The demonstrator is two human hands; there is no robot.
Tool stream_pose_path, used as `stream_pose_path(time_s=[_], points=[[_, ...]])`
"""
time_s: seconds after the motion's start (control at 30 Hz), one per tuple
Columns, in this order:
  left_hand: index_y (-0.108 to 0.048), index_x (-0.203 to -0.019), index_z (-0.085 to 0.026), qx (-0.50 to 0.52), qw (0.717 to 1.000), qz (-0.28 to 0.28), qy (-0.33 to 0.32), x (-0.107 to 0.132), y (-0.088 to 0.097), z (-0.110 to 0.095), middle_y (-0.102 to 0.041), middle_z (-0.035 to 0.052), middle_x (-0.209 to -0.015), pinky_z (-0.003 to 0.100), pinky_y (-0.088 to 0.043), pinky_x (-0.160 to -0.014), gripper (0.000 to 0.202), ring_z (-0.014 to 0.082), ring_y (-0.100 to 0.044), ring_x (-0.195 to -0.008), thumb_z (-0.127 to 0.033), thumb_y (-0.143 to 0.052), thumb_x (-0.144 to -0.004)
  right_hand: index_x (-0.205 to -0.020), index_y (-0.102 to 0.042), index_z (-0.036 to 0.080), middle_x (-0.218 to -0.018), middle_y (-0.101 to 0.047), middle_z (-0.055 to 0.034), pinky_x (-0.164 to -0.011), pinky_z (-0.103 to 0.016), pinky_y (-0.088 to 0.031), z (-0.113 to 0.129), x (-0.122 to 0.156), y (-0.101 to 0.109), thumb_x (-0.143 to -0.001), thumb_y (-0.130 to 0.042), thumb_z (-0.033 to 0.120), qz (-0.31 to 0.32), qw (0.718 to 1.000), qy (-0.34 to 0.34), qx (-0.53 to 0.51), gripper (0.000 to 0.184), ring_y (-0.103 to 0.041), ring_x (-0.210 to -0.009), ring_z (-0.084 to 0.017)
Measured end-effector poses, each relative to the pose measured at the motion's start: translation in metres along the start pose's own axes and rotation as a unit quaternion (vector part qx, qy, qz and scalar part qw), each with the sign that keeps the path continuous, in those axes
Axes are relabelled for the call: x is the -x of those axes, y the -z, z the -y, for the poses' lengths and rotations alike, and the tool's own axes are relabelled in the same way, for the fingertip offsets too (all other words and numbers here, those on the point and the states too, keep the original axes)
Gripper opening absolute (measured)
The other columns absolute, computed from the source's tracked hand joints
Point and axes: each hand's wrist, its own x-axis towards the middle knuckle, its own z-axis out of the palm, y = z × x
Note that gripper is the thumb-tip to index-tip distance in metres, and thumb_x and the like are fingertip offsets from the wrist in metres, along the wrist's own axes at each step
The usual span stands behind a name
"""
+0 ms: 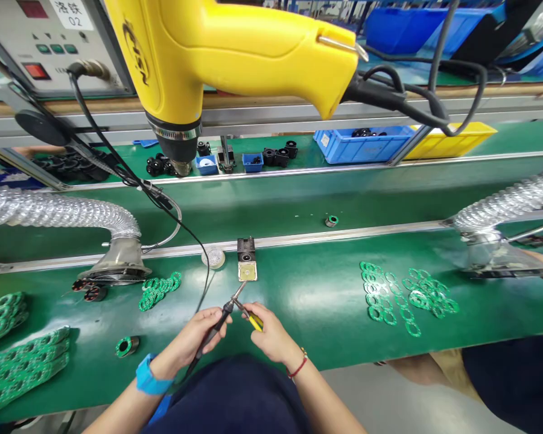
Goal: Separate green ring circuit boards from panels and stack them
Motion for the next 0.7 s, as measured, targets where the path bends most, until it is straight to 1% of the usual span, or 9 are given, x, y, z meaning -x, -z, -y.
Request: stream_pose_path(time_s=[0.03,0.07,0.1,0.2,0.27,0.37,0.53,0.63,0.7], points=[[-0.055,-0.084,-0.013,0.058,0.996,0.055,0.036,0.001,0.002,-0.002,-0.051,-0.0005,-0.057,0.023,-0.018,-0.036,0.050,0.0060,-0.029,-0.034,-0.061,-0.054,-0.070,-0.114,-0.054,0.014,-0.107,-0.054,-0.0095,-0.099,-0.041,-0.039,0.001,0.001,0.002,-0.056,-0.039,0.010,0.009,1.000,0.013,-0.007,0.060,-0.055,-0.104,-0.022],[-0.056,-0.086,-0.011,0.098,0.990,0.085,0.051,0.003,0.004,-0.004,-0.053,0.0004,-0.058,0.023,-0.016,-0.034,0.054,0.0049,-0.029,-0.031,-0.062,-0.056,-0.068,-0.116,-0.053,0.015,-0.110,-0.053,-0.0097,-0.101,-0.041,-0.038,0.001,0.002,0.004,-0.056,-0.039,0.010,0.018,1.000,0.023,-0.009,0.062,-0.054,-0.107,-0.022],[-0.057,-0.087,-0.010,0.116,0.988,0.091,0.047,0.004,0.005,-0.005,-0.055,0.0011,-0.060,0.022,-0.016,-0.034,0.054,0.0043,-0.031,-0.031,-0.061,-0.059,-0.068,-0.119,-0.051,0.015,-0.113,-0.052,-0.0101,-0.102,-0.042,-0.036,0.001,0.002,0.006,-0.056,-0.039,0.010,0.023,0.999,0.028,-0.004,0.064,-0.053,-0.110,-0.022],[-0.056,-0.085,-0.011,0.112,0.993,0.031,0.006,0.004,0.005,-0.004,-0.055,0.0003,-0.062,0.019,-0.019,-0.034,0.053,0.0030,-0.036,-0.033,-0.061,-0.062,-0.069,-0.124,-0.049,0.015,-0.119,-0.051,-0.0112,-0.107,-0.044,-0.029,-0.002,0.003,0.009,-0.057,-0.041,0.009,0.019,0.999,0.012,0.027,0.067,-0.048,-0.117,-0.024],[-0.053,-0.083,-0.012,0.095,0.995,-0.003,0.003,0.002,0.002,-0.003,-0.054,-0.0017,-0.061,0.018,-0.020,-0.035,0.055,0.0028,-0.036,-0.034,-0.064,-0.063,-0.065,-0.124,-0.050,0.016,-0.121,-0.051,-0.0110,-0.109,-0.045,-0.027,-0.006,0.002,0.009,-0.057,-0.042,0.010,-0.005,1.000,-0.012,0.020,0.068,-0.046,-0.119,-0.024],[-0.049,-0.080,-0.013,0.052,0.998,-0.024,0.012,-0.005,0.001,0.002,-0.051,-0.0030,-0.060,0.018,-0.021,-0.035,0.060,0.0037,-0.037,-0.037,-0.068,-0.064,-0.059,-0.120,-0.054,0.018,-0.115,-0.054,-0.0090,-0.106,-0.042,-0.030,-0.013,-0.004,0.006,-0.056,-0.044,0.010,-0.041,0.998,-0.048,-0.013,0.065,-0.050,-0.112,-0.023],[-0.048,-0.081,-0.014,0.019,0.998,-0.058,0.024,-0.026,0.010,0.024,-0.049,-0.0031,-0.061,0.019,-0.023,-0.037,0.058,0.0050,-0.038,-0.040,-0.067,-0.058,-0.059,-0.109,-0.061,0.015,-0.099,-0.060,-0.0071,-0.086,-0.034,-0.043,-0.034,-0.031,0.005,-0.055,-0.044,0.010,-0.059,0.989,-0.126,-0.045,0.057,-0.055,-0.090,-0.019],[-0.046,-0.079,-0.016,0.013,0.996,-0.077,0.035,-0.041,0.017,0.043,-0.048,-0.0036,-0.060,0.020,-0.022,-0.037,0.052,0.0052,-0.037,-0.040,-0.062,-0.058,-0.060,-0.101,-0.062,0.012,-0.090,-0.061,-0.0057,-0.071,-0.027,-0.043,-0.051,-0.055,0.005,-0.052,-0.045,0.007,-0.063,0.979,-0.179,-0.073,0.052,-0.054,-0.078,-0.016],[-0.045,-0.080,-0.016,0.010,0.995,-0.091,0.042,-0.049,0.022,0.053,-0.048,-0.0038,-0.060,0.019,-0.023,-0.038,0.047,0.0052,-0.038,-0.041,-0.058,-0.056,-0.062,-0.095,-0.063,0.011,-0.085,-0.061,-0.0040,-0.065,-0.024,-0.041,-0.062,-0.068,0.003,-0.051,-0.047,0.003,-0.066,0.972,-0.205,-0.090,0.047,-0.052,-0.072,-0.013]])
